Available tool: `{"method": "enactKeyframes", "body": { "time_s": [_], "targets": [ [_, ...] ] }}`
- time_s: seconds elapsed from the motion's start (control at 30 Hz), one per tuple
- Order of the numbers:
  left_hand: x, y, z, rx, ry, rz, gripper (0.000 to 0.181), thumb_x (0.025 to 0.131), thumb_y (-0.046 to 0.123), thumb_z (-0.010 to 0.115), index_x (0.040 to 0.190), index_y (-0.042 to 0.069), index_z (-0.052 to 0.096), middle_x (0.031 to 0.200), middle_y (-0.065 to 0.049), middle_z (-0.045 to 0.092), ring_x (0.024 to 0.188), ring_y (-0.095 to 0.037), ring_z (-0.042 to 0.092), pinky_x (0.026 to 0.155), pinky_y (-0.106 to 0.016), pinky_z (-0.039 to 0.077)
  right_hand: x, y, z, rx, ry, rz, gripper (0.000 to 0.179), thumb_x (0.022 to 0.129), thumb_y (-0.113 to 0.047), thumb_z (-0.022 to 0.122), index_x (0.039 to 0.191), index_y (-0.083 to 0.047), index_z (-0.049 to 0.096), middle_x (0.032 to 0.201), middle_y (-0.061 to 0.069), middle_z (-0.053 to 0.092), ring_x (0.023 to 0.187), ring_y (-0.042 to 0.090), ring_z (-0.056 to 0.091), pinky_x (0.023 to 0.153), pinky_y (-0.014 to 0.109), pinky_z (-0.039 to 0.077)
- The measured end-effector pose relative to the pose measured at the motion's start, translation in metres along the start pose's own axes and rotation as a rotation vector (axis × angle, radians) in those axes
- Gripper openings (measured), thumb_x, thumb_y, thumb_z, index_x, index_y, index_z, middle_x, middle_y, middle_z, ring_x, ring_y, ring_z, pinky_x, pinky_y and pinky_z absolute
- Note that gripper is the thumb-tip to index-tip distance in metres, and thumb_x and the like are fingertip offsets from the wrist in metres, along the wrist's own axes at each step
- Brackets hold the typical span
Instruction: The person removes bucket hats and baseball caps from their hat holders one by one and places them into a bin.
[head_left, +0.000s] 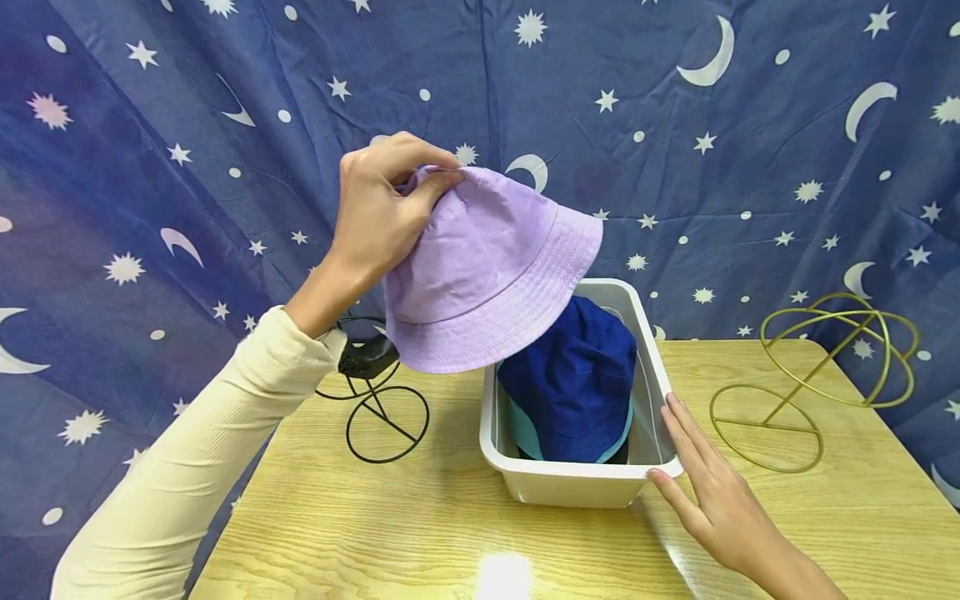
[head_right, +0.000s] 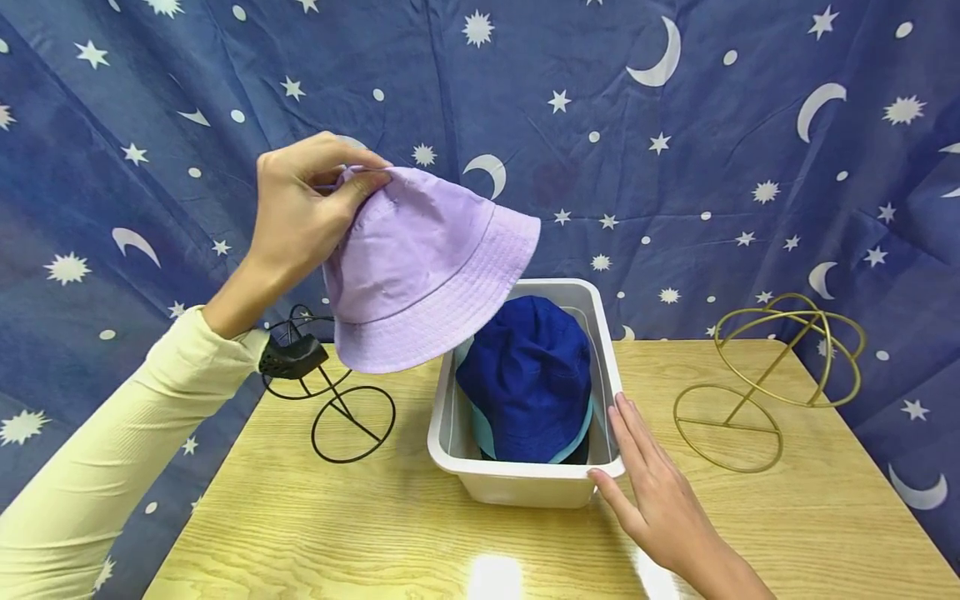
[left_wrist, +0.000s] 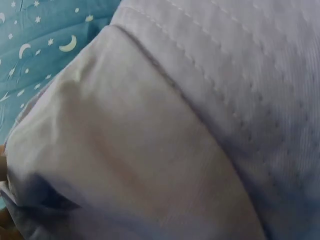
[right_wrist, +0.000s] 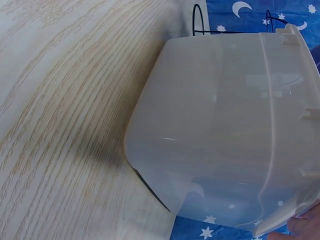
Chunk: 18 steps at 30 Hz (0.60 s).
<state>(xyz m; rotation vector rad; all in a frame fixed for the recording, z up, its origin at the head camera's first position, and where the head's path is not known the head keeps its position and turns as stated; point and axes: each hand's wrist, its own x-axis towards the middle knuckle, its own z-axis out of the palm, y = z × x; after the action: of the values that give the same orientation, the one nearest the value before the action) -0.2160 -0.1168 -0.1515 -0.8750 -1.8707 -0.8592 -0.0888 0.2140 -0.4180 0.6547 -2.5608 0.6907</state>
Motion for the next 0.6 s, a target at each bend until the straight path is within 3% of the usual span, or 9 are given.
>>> {"method": "enactKeyframes", "body": {
  "time_s": [0.13, 0.33, 0.6],
  "targets": [
    [0.004, 0.011, 0.017, -0.12, -0.042, 0.025, 0.004, 0.075, 0.007, 0.068, 0.075, 0.006, 0.071, 0.071, -0.002, 0.064, 0.061, -0.007, 0.048, 0.054, -0.022, 0.032, 0.002, 0.0, -0.001, -0.001, -0.007, 0.004, 0.071, 0.083, -0.025, 0.059, 0.14, -0.009, 0.02, 0.145, 0.009, 0.015, 0.13, 0.021, 0.021, 0.102, 0.011, 0.008],
    [0.011, 0.03, 0.036, -0.347, -0.057, 0.05, 0.004, 0.074, -0.007, 0.064, 0.074, -0.006, 0.068, 0.071, -0.011, 0.064, 0.067, -0.015, 0.055, 0.059, -0.022, 0.039, 0.004, 0.0, -0.001, 0.01, -0.024, 0.034, 0.072, 0.083, -0.025, 0.059, 0.141, -0.012, 0.019, 0.146, 0.005, 0.014, 0.13, 0.021, 0.021, 0.102, 0.012, 0.01],
    [0.014, 0.028, 0.072, -0.503, -0.124, 0.105, 0.006, 0.074, -0.011, 0.061, 0.074, -0.008, 0.066, 0.072, -0.012, 0.063, 0.069, -0.016, 0.056, 0.062, -0.024, 0.042, 0.006, 0.001, 0.0, 0.003, -0.017, 0.006, 0.071, 0.083, -0.024, 0.059, 0.14, -0.008, 0.02, 0.146, 0.008, 0.015, 0.129, 0.022, 0.022, 0.101, 0.01, 0.009]
  ]
}}
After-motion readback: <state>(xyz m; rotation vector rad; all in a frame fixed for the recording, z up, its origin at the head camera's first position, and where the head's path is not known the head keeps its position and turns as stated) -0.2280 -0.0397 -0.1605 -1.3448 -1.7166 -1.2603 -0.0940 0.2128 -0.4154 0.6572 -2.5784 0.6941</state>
